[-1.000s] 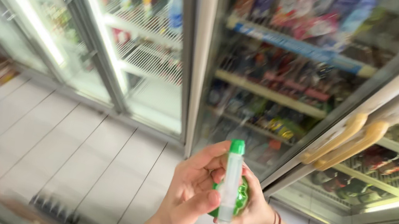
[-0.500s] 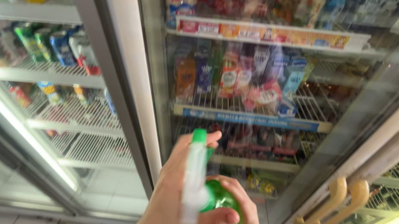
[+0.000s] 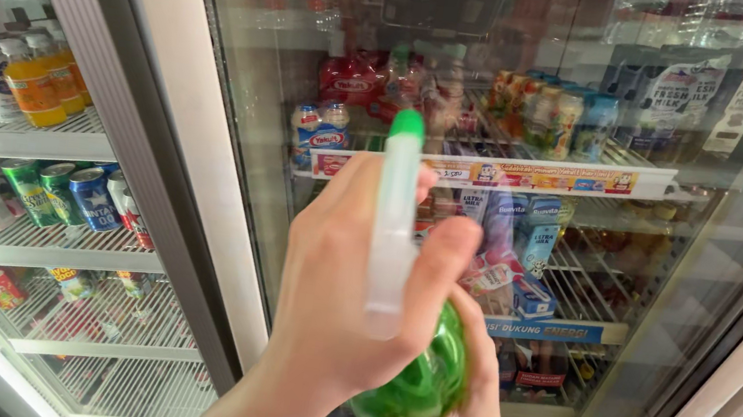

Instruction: The person cleans the glass doors of commercial refrigerators in a store. They spray a cleaning solution from a green bottle onto the glass and wipe it down with a cloth. The person repeats this process on multiple refrigerator doors, moving from one unit to another.

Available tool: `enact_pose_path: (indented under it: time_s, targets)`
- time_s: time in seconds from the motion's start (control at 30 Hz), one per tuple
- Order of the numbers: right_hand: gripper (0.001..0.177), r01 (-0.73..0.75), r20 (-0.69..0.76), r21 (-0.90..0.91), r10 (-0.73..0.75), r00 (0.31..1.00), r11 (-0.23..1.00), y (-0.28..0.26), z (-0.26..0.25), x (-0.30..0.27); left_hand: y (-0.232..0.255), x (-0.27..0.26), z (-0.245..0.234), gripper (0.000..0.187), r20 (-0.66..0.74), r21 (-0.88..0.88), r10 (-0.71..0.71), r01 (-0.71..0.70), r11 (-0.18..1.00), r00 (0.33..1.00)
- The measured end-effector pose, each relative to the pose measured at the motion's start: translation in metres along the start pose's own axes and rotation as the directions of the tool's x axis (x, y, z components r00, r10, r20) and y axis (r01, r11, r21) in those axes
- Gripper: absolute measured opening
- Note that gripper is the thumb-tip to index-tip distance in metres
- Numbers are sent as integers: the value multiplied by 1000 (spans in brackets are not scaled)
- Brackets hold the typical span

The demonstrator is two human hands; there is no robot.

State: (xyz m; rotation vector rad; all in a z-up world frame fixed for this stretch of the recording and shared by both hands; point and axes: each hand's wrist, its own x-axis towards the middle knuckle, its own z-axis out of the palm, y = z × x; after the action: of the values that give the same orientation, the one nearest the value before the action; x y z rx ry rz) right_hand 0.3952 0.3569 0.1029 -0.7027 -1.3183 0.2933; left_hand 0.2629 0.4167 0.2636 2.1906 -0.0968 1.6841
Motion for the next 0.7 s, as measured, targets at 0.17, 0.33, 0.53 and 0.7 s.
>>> enact_pose_path:
  time_s: [0.17, 0.33, 0.53, 0.7]
  targets:
    - [119, -64, -72, 2, 64, 995, 998, -15, -26, -5, 9, 11, 33, 37, 71, 60, -141, 137, 989, 987]
    - [121, 38, -196, -100, -57, 979, 994, -26, -67, -26, 25, 15, 84, 42, 100, -22, -20, 22, 1000, 995]
    - [116, 69, -298, -226, -136, 945, 972, -41, -117, -59, 44, 13, 142, 45, 187, -98, -19, 38, 994, 982]
    - [104, 56, -221, -252, -114, 969, 966, -48, -123, -64, 43, 2, 149, 40, 157, -87, -32, 47, 995, 987]
